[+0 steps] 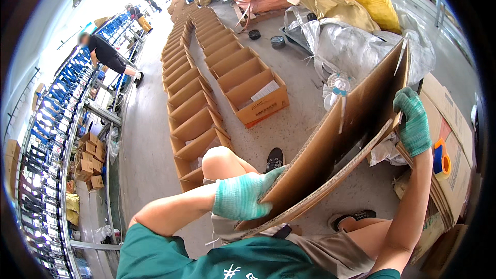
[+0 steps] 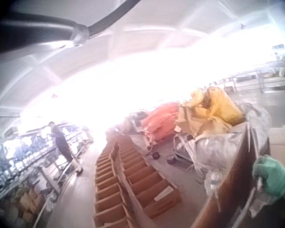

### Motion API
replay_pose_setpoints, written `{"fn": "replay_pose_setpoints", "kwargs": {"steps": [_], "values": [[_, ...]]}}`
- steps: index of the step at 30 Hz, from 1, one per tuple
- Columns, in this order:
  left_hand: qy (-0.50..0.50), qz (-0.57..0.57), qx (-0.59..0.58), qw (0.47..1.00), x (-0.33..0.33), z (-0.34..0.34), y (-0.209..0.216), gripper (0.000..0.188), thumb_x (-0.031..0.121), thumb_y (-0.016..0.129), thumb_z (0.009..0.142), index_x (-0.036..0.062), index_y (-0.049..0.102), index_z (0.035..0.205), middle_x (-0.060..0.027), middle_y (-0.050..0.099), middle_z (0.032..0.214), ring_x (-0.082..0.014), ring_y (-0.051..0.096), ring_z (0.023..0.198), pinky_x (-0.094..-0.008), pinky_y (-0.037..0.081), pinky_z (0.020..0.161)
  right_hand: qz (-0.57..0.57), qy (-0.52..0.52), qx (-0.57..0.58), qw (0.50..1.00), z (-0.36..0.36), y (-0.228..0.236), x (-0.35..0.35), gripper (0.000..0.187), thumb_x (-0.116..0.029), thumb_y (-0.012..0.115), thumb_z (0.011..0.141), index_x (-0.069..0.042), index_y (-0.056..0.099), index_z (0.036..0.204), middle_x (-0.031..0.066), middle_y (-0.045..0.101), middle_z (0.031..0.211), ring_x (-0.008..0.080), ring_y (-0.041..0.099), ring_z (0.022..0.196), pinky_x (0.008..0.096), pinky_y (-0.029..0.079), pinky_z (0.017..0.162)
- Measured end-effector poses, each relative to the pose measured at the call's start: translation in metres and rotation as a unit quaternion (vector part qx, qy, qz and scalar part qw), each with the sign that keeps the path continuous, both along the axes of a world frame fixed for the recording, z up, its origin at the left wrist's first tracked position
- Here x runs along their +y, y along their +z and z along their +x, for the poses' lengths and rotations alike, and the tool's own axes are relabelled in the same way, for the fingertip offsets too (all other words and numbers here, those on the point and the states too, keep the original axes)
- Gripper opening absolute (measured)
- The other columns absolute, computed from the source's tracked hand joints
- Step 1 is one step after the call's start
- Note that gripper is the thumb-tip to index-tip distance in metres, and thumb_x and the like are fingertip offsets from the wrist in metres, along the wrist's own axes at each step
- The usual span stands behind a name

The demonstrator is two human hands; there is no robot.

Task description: The person sits on the floor and repeatedly assembles cardboard boxes. They pick up flat-packed cardboard sheets, fold them into box shapes, and seal the seams using a handheld tape dispenser. The finished boxes are placed into a stack of similar boxes nearby.

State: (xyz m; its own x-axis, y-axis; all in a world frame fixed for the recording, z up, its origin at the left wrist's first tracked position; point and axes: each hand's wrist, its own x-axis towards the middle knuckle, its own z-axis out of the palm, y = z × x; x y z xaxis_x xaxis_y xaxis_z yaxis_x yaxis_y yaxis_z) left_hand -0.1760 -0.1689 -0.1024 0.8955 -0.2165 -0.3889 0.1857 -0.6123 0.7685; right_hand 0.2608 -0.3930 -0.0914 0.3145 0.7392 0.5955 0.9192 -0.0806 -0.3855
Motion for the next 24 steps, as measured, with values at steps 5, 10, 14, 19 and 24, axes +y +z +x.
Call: {"fn": "replay_pose_setpoints", "kwargs": {"steps": [5, 10, 14, 19, 24], "values": [[0.242, 0.2, -0.133, 0.94, -0.011, 0.017, 0.11, 0.069, 0.004, 0.071, 0.076, -0.0071, 0.049, 0.141, -0.017, 0.072, 0.099, -0.0286, 0.072, 0.088, -0.0377, 0.057, 0.083, 0.076, 0.116, 0.014, 0.99, -0.014, 0.047, -0.023, 0.023, 0.013, 0.056, 0.078, -0.002, 0.062, 0.095, 0.0122, 0.061, 0.105, 0.0281, 0.06, 0.099, 0.0348, 0.048, 0.091], [0.406, -0.015, -0.149, 0.902, 0.041, 0.063, 0.152, 0.064, 0.002, 0.06, 0.07, -0.0052, 0.055, 0.134, -0.0114, 0.066, 0.123, -0.0177, 0.066, 0.104, -0.0308, 0.054, 0.092, 0.025, 0.225, 0.136, 0.965, -0.028, 0.099, -0.071, 0.005, -0.002, 0.061, 0.085, -0.006, 0.063, 0.085, 0.009, 0.059, 0.097, 0.0218, 0.056, 0.087, 0.0327, 0.046, 0.077], [0.412, 0.095, -0.103, 0.9, 0.102, 0.124, 0.138, 0.054, 0.006, 0.059, 0.076, -0.0041, 0.06, 0.129, -0.0092, 0.067, 0.106, -0.0151, 0.064, 0.092, -0.0298, 0.053, 0.085, -0.01, 0.335, 0.06, 0.94, -0.036, 0.106, -0.083, 0.009, -0.004, 0.07, 0.075, -0.01, 0.063, 0.074, 0.0057, 0.059, 0.085, 0.0213, 0.057, 0.075, 0.0341, 0.045, 0.068], [0.295, 0.159, -0.143, 0.931, 0.14, 0.214, 0.087, 0.042, 0.004, 0.059, 0.08, -0.0027, 0.065, 0.121, -0.0088, 0.067, 0.091, -0.018, 0.062, 0.079, -0.035, 0.053, 0.076, -0.148, 0.25, 0.011, 0.957, -0.076, 0.094, -0.083, 0.023, 0.004, 0.071, 0.059, -0.012, 0.065, 0.074, 0.0042, 0.061, 0.083, 0.0291, 0.06, 0.078, 0.039, 0.049, 0.073], [0.157, 0.33, -0.12, 0.923, 0.138, 0.239, 0.04, 0.077, 0.025, 0.061, 0.096, -0.0001, 0.022, 0.157, -0.0224, 0.058, 0.135, -0.0273, 0.064, 0.108, -0.0376, 0.049, 0.097, -0.166, 0.231, 0.052, 0.957, -0.078, 0.074, -0.077, 0.02, 0.002, 0.07, 0.062, -0.01, 0.065, 0.077, 0.0054, 0.061, 0.084, 0.0317, 0.062, 0.082, 0.0415, 0.051, 0.074]]}}
